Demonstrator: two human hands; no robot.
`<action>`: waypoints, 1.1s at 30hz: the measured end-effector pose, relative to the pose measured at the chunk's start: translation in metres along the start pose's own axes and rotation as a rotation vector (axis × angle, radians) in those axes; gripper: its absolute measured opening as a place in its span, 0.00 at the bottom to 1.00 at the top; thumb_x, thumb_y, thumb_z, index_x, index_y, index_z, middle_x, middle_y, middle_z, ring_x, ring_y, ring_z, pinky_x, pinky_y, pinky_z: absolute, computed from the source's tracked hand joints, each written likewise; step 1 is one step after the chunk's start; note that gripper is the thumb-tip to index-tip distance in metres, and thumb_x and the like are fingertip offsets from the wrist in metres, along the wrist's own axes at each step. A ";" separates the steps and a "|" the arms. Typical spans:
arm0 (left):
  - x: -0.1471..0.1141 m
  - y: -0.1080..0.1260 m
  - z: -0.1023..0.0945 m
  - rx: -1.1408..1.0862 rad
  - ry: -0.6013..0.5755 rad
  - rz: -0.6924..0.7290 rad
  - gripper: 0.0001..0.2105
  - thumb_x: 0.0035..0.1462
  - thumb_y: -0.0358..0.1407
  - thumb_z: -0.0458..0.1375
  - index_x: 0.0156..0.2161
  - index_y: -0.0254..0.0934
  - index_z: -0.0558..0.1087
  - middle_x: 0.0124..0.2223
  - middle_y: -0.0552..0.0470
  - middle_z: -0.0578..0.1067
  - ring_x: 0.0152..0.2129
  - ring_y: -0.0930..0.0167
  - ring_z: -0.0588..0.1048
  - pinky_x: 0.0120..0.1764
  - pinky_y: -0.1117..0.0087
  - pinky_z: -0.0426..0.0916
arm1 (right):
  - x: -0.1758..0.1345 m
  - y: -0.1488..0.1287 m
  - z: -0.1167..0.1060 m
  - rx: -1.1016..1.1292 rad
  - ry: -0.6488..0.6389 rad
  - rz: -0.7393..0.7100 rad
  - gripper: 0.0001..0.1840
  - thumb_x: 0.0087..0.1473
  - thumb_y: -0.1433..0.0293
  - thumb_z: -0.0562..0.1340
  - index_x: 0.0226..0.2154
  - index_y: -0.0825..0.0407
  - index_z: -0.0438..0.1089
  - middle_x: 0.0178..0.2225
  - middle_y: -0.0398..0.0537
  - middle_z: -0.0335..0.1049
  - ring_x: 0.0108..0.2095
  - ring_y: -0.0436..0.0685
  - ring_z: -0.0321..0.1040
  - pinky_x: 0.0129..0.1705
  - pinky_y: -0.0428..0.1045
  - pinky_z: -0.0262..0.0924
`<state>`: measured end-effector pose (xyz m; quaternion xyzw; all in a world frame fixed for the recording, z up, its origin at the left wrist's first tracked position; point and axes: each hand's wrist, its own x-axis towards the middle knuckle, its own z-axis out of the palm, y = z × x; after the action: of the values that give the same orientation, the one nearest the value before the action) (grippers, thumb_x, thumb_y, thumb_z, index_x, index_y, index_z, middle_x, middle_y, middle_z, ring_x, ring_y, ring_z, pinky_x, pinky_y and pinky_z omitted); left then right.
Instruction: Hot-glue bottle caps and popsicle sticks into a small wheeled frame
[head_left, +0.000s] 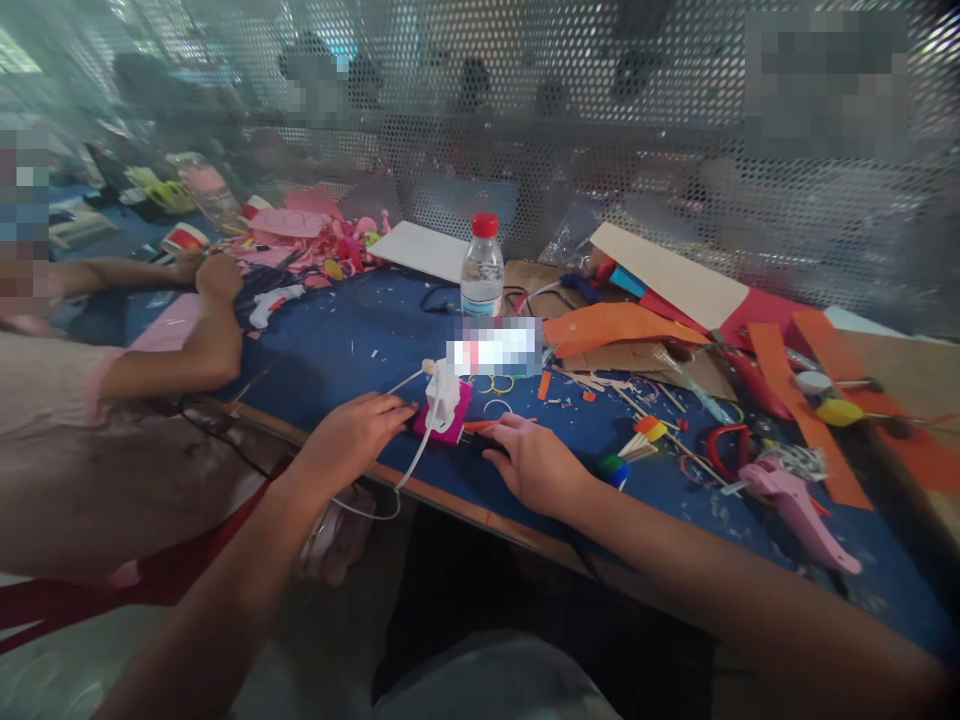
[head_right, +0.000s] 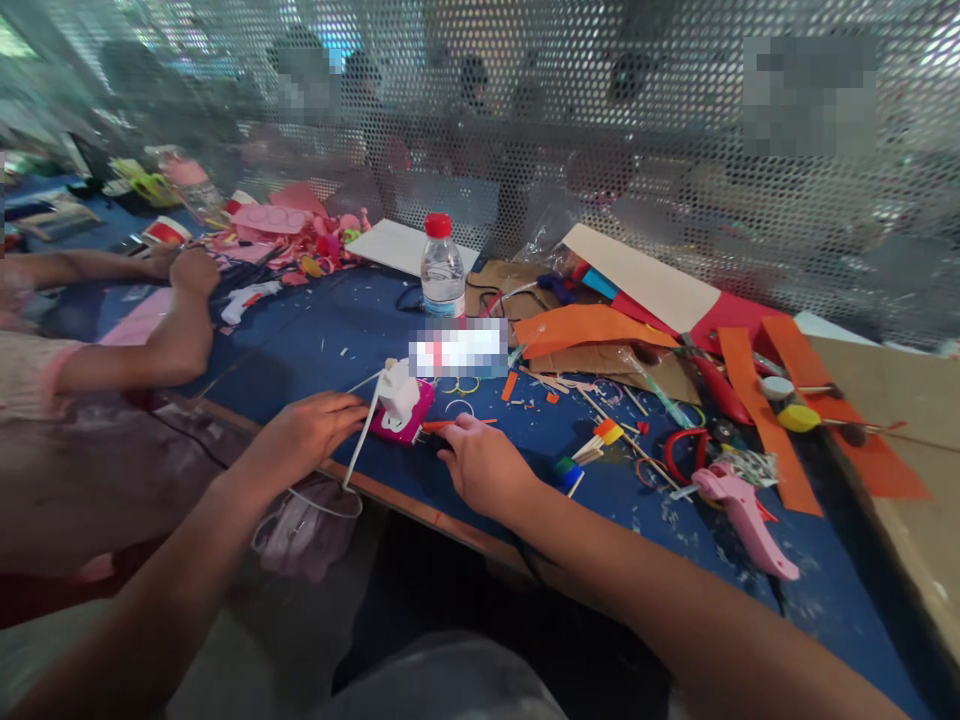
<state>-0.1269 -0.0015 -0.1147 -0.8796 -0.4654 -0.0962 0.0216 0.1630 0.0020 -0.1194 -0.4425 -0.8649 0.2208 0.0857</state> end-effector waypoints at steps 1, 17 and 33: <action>0.000 -0.002 0.001 -0.015 0.005 0.007 0.16 0.69 0.30 0.51 0.52 0.36 0.80 0.49 0.43 0.82 0.44 0.63 0.79 0.50 0.59 0.76 | 0.000 0.000 0.000 -0.002 -0.002 -0.002 0.16 0.68 0.70 0.57 0.54 0.54 0.73 0.49 0.56 0.73 0.41 0.58 0.74 0.47 0.52 0.66; 0.000 -0.014 0.013 -0.146 0.047 -0.035 0.14 0.71 0.35 0.52 0.53 0.39 0.79 0.50 0.46 0.82 0.47 0.64 0.81 0.52 0.59 0.76 | 0.004 0.001 0.006 -0.058 -0.010 -0.067 0.11 0.68 0.75 0.55 0.46 0.56 0.72 0.45 0.55 0.72 0.43 0.58 0.72 0.47 0.51 0.64; 0.002 -0.026 0.017 -0.200 0.042 0.010 0.18 0.73 0.43 0.50 0.52 0.36 0.79 0.48 0.43 0.82 0.45 0.61 0.82 0.50 0.59 0.77 | 0.010 -0.002 0.008 -0.045 0.031 -0.125 0.11 0.68 0.74 0.56 0.47 0.58 0.72 0.46 0.56 0.72 0.44 0.58 0.72 0.47 0.52 0.66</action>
<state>-0.1451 0.0171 -0.1321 -0.8775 -0.4485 -0.1606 -0.0563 0.1530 0.0064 -0.1266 -0.3928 -0.8942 0.1885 0.1028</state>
